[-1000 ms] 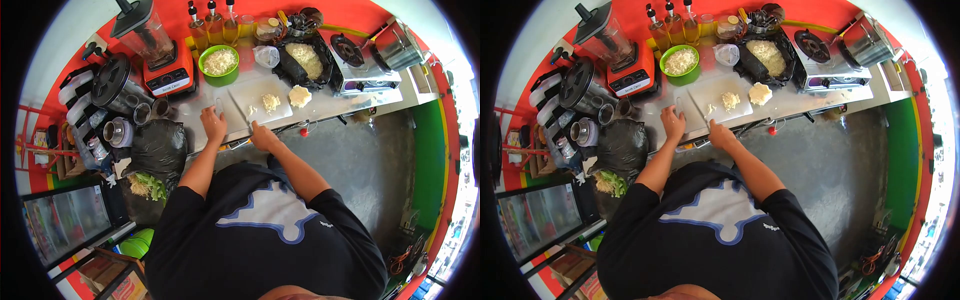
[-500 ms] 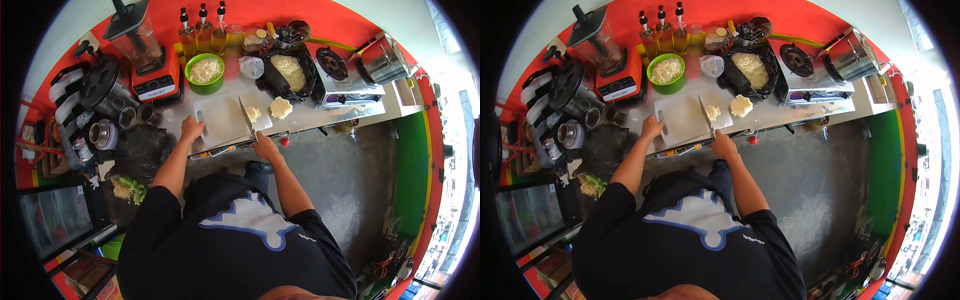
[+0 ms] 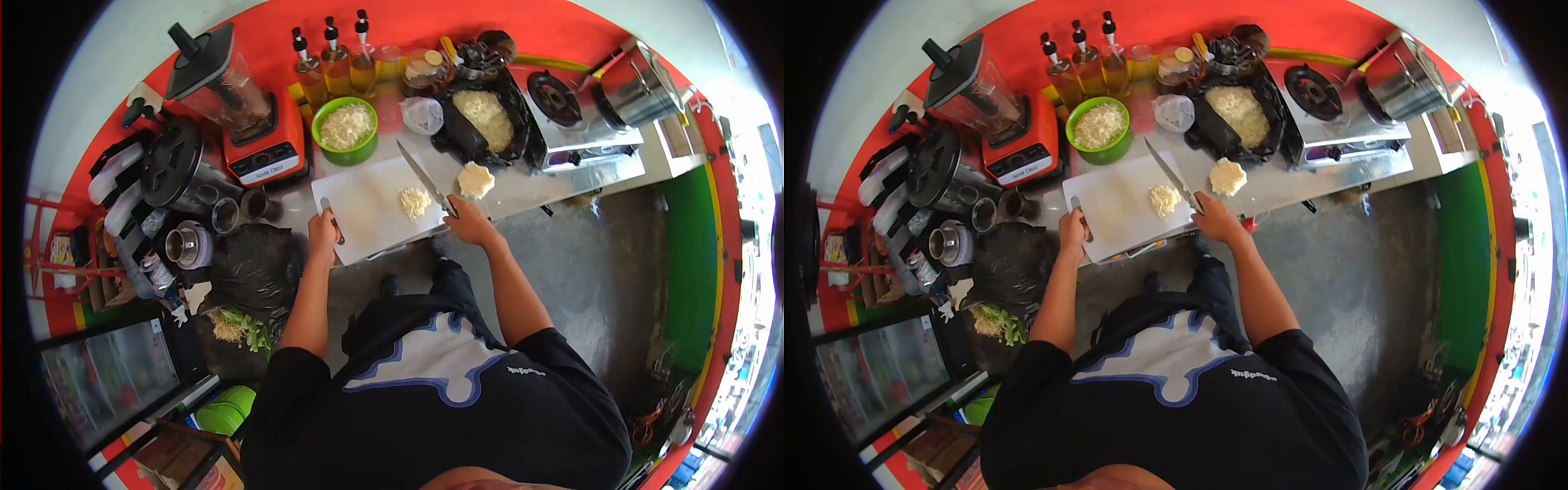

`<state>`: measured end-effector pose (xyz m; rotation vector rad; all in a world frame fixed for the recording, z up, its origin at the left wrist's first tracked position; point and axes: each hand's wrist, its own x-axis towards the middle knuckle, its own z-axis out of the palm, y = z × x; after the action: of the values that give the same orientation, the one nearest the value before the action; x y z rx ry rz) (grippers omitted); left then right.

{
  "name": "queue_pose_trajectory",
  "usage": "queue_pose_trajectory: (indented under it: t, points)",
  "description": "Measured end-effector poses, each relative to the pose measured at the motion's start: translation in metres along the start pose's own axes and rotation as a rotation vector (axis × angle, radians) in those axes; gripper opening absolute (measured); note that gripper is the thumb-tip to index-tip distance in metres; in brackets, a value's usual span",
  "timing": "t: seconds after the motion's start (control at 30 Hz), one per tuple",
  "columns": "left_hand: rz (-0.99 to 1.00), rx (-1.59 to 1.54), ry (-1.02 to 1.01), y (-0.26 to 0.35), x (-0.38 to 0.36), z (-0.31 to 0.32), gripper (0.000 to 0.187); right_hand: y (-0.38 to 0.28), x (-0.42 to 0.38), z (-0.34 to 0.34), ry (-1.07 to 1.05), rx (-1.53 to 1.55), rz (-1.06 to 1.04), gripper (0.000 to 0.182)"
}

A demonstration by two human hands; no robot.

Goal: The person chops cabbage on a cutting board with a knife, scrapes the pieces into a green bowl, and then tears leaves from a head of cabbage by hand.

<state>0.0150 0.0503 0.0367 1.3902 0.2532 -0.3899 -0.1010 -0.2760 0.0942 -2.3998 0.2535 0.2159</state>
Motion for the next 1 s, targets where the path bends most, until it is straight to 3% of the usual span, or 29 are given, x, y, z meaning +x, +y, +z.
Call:
queue_pose_trajectory:
  t: [0.23, 0.4, 0.57, 0.77, 1.0]
  points:
    - [-0.016, -0.100, 0.214, 0.011, -0.040, -0.032, 0.011, -0.039, 0.063, -0.057, -0.053, 0.251, -0.052, 0.025]
    - [-0.018, -0.285, 0.260, 0.044, -0.085, -0.027, 0.013, -0.040, 0.105, -0.075, -0.087, 0.187, -0.312, 0.025]
    - [0.071, -0.361, 0.418, 0.072, -0.108, 0.013, 0.013, -0.055, 0.112, -0.097, -0.154, 0.195, -0.460, 0.028]
    - [0.250, -0.403, 0.693, 0.063, -0.115, 0.057, 0.011, -0.065, 0.108, -0.112, -0.407, 0.094, -0.563, 0.034]
    - [0.268, -0.450, 0.823, 0.068, -0.129, 0.102, 0.010, -0.051, 0.135, -0.095, -0.406, 0.039, -0.908, 0.029]
